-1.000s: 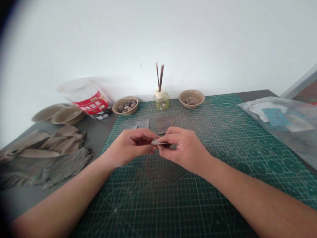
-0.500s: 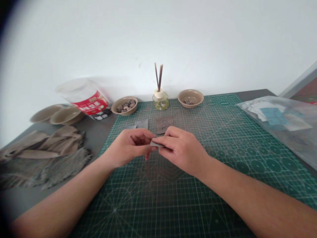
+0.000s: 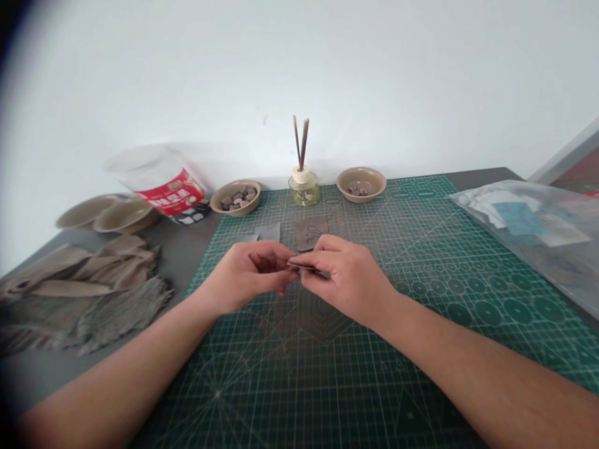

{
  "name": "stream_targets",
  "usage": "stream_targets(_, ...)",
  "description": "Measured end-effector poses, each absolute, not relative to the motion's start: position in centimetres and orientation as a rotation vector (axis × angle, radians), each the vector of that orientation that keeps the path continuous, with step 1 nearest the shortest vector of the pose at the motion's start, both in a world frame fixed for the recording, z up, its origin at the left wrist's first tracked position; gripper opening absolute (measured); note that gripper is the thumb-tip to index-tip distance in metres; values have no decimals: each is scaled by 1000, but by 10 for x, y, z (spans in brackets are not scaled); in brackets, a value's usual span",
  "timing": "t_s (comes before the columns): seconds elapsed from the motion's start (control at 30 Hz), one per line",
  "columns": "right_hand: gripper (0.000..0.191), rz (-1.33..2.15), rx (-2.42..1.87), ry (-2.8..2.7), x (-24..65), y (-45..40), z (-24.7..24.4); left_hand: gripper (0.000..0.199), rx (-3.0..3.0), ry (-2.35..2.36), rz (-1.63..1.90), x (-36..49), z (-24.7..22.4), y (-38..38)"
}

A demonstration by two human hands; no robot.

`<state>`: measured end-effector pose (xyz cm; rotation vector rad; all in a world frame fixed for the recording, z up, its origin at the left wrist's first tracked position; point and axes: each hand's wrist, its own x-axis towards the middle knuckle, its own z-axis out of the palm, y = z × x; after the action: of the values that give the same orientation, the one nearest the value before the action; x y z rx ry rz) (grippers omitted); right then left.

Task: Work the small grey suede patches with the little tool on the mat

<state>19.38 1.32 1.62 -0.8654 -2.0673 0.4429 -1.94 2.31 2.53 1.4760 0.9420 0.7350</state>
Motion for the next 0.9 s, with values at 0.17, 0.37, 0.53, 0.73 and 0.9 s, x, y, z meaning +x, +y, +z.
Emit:
stream_targets(0.17, 20, 459, -857, -2098, 195, 17, 16, 19, 1469, 949, 739, -18, 24, 24)
stream_targets(0.37, 20, 329, -984, -1877, 199, 21, 23, 21, 1433, 841, 1054, -20, 21, 23)
stream_targets(0.53, 10, 375, -1042, -1743, 200, 20, 26, 28, 1481, 702, 1251, -22, 26, 12)
stream_targets(0.73, 14, 941, -1158, -1731, 192, 19, 12, 14, 1408, 579, 1193, -22, 24, 12)
stream_targets(0.9, 52, 1352, -1024, -1785, 185, 12, 4, 23, 1205, 484, 1020, -22, 25, 15)
